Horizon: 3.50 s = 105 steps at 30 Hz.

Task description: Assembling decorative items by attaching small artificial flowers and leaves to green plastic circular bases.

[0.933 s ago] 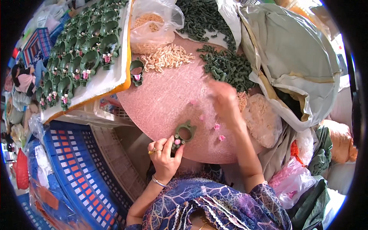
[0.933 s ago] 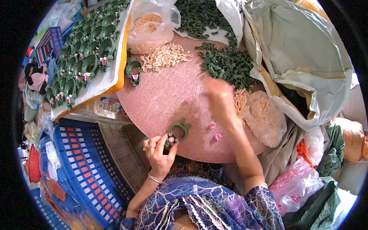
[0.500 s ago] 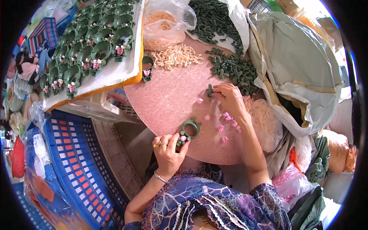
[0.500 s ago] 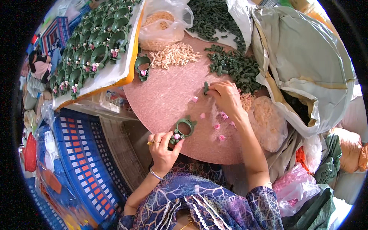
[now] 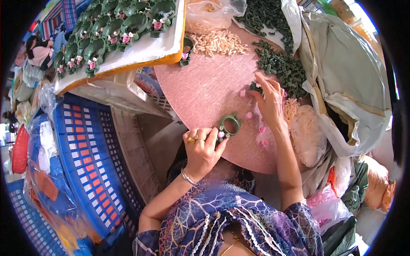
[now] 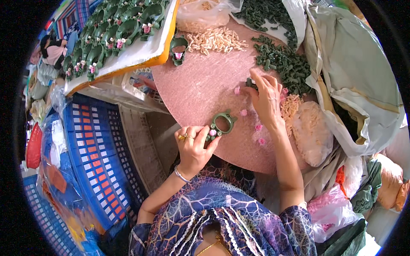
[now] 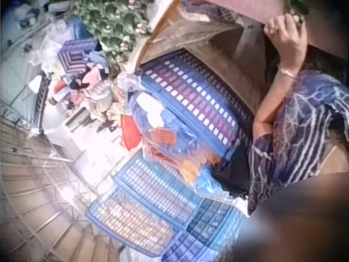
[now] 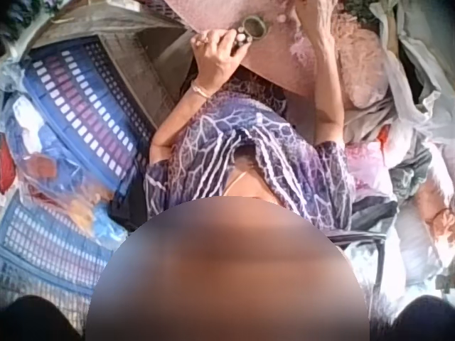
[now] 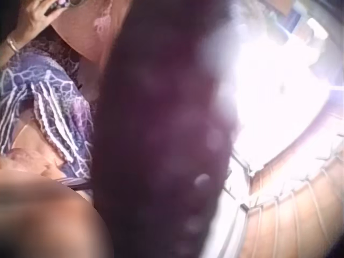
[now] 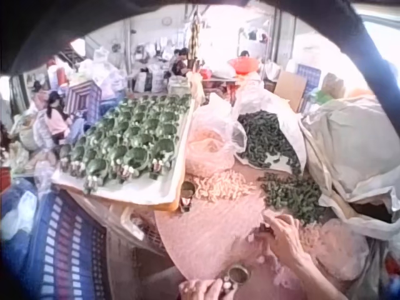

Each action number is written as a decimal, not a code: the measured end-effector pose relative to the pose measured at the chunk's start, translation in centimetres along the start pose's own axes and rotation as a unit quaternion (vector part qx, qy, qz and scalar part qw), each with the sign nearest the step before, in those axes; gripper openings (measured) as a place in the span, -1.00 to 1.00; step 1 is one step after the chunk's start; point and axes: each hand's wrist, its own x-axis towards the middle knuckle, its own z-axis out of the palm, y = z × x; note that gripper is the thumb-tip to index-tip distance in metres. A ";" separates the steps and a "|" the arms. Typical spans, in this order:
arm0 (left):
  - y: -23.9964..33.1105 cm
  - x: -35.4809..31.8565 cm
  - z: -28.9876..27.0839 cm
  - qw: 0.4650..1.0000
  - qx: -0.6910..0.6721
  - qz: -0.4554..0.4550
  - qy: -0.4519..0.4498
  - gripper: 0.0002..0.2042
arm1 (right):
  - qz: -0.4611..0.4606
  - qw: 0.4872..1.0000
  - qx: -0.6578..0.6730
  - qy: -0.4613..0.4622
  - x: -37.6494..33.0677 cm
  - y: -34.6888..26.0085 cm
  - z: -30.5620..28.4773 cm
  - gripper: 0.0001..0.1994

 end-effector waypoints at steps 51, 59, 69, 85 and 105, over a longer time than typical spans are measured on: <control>-0.1 -0.2 0.4 0.998 -0.050 -0.037 -0.005 -0.56 | 0.120 0.885 0.170 -0.416 -1.3 -8.5 -4.5 -0.91; -0.9 0.2 0.2 0.998 -0.050 -0.040 -0.012 -0.59 | 0.143 0.889 0.299 -0.317 -3.4 -7.1 -5.1 -0.64; -0.1 0.6 0.3 0.999 -0.017 -0.049 0.000 -0.58 | 0.016 0.965 0.003 -0.261 -2.6 -4.0 -3.8 -0.71; -0.1 0.6 0.1 0.998 -0.040 -0.053 0.009 -0.58 | 0.228 0.772 0.494 -0.327 -0.3 -4.5 -4.4 -0.79; 0.0 0.4 0.4 0.997 -0.040 -0.063 0.004 -0.57 | -0.003 0.909 0.241 -0.339 0.6 -5.9 -1.4 -0.84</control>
